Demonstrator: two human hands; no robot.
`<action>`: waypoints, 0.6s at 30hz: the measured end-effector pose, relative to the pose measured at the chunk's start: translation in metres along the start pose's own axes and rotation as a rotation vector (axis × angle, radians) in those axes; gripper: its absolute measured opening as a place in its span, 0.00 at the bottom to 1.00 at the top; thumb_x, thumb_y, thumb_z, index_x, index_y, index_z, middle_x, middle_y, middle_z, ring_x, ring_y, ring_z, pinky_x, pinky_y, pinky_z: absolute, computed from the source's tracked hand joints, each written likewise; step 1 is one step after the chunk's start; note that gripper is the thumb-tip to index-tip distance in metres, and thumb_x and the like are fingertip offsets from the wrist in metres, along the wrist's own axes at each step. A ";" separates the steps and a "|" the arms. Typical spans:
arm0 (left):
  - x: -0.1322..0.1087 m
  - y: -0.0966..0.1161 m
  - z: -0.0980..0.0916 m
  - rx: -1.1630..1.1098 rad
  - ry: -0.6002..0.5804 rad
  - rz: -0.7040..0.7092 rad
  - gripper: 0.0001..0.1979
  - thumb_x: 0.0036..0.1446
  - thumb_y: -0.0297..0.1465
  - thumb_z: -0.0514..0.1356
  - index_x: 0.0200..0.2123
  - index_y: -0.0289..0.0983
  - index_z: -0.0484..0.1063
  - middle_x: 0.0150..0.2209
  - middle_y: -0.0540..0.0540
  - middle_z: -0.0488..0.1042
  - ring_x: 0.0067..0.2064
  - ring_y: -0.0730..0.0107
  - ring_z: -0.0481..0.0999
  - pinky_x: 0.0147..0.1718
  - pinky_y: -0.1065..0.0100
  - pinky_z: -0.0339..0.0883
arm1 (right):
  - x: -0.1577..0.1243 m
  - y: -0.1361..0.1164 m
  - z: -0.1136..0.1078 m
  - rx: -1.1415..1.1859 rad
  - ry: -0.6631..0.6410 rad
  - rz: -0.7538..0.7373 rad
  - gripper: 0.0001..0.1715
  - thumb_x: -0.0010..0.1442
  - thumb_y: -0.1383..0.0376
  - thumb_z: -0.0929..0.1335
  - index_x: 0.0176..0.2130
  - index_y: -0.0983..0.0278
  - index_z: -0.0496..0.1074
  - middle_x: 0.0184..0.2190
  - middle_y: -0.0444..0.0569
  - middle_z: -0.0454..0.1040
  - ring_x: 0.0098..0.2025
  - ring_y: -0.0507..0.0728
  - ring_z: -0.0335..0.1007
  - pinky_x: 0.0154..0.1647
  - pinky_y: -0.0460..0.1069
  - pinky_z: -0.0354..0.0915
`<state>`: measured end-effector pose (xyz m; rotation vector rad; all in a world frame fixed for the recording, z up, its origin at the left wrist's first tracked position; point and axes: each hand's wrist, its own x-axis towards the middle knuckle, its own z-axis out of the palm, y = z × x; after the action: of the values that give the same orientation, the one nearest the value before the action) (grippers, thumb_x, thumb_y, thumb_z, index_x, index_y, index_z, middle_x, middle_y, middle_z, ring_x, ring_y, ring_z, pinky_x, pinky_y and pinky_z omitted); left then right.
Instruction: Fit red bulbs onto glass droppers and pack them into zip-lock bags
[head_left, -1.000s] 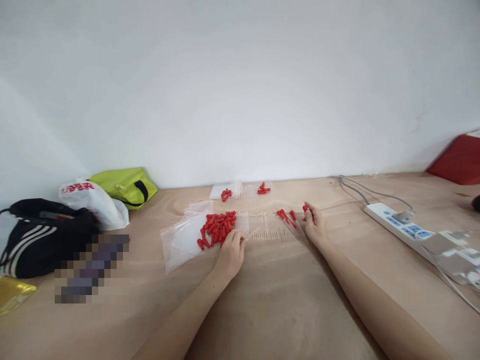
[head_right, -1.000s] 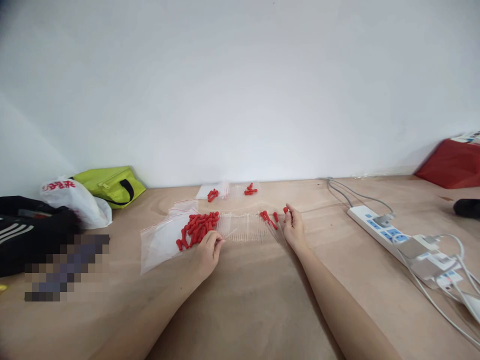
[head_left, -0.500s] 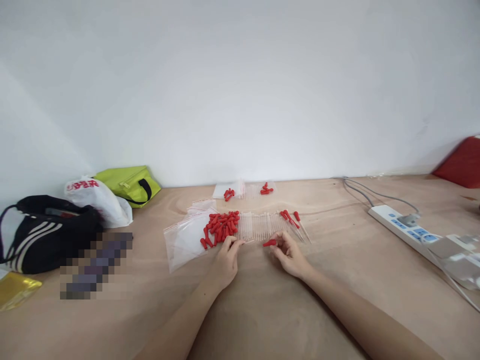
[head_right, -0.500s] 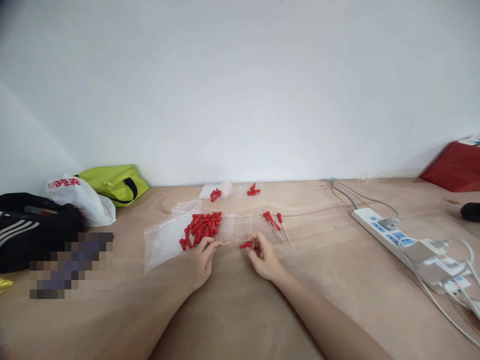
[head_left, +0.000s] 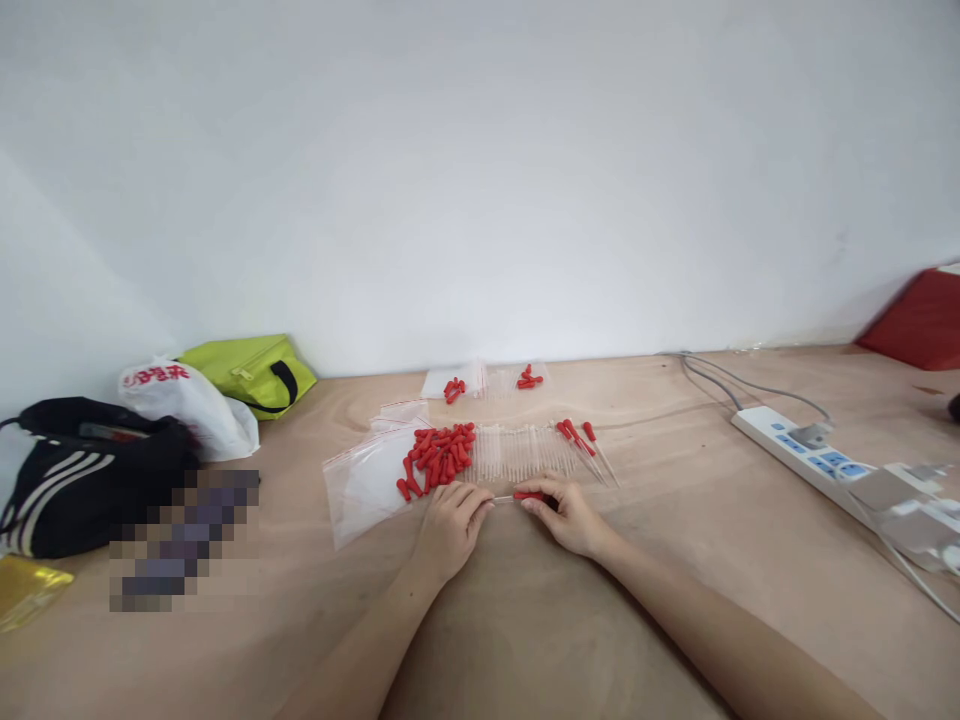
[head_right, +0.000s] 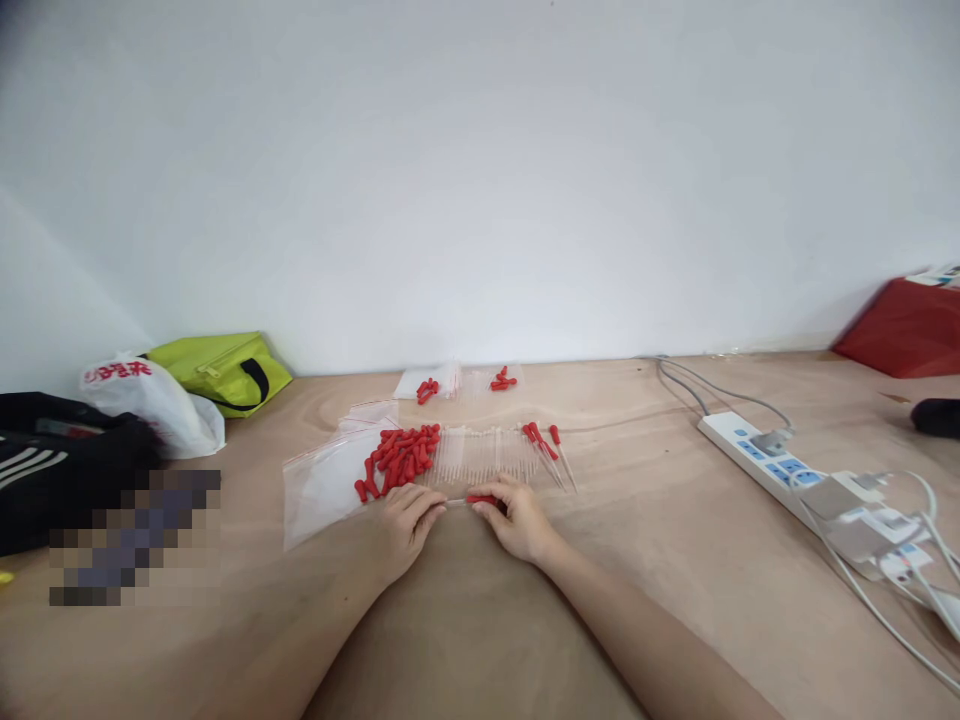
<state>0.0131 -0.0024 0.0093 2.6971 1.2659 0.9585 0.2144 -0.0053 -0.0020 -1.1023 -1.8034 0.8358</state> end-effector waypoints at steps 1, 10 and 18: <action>0.001 0.001 -0.001 0.015 0.004 0.008 0.09 0.60 0.30 0.49 0.34 0.38 0.68 0.30 0.48 0.72 0.34 0.66 0.68 0.35 0.65 0.59 | 0.000 -0.002 -0.001 -0.017 -0.015 -0.018 0.10 0.56 0.64 0.63 0.38 0.61 0.72 0.33 0.49 0.72 0.36 0.54 0.67 0.38 0.50 0.63; 0.001 0.002 -0.003 0.008 0.026 0.060 0.11 0.61 0.29 0.48 0.35 0.38 0.70 0.30 0.49 0.74 0.32 0.69 0.70 0.35 0.65 0.57 | 0.001 -0.003 -0.001 0.026 -0.056 -0.094 0.10 0.57 0.63 0.64 0.37 0.60 0.73 0.33 0.48 0.74 0.36 0.53 0.68 0.39 0.49 0.64; 0.002 0.003 -0.001 -0.019 0.030 0.104 0.12 0.61 0.28 0.47 0.37 0.38 0.70 0.30 0.49 0.75 0.30 0.72 0.71 0.34 0.66 0.56 | 0.000 -0.006 -0.001 0.027 -0.044 -0.170 0.09 0.57 0.63 0.64 0.35 0.60 0.74 0.31 0.47 0.74 0.34 0.52 0.68 0.37 0.47 0.64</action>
<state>0.0159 -0.0031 0.0121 2.7691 1.1246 1.0196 0.2129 -0.0077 0.0036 -0.9058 -1.8873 0.7857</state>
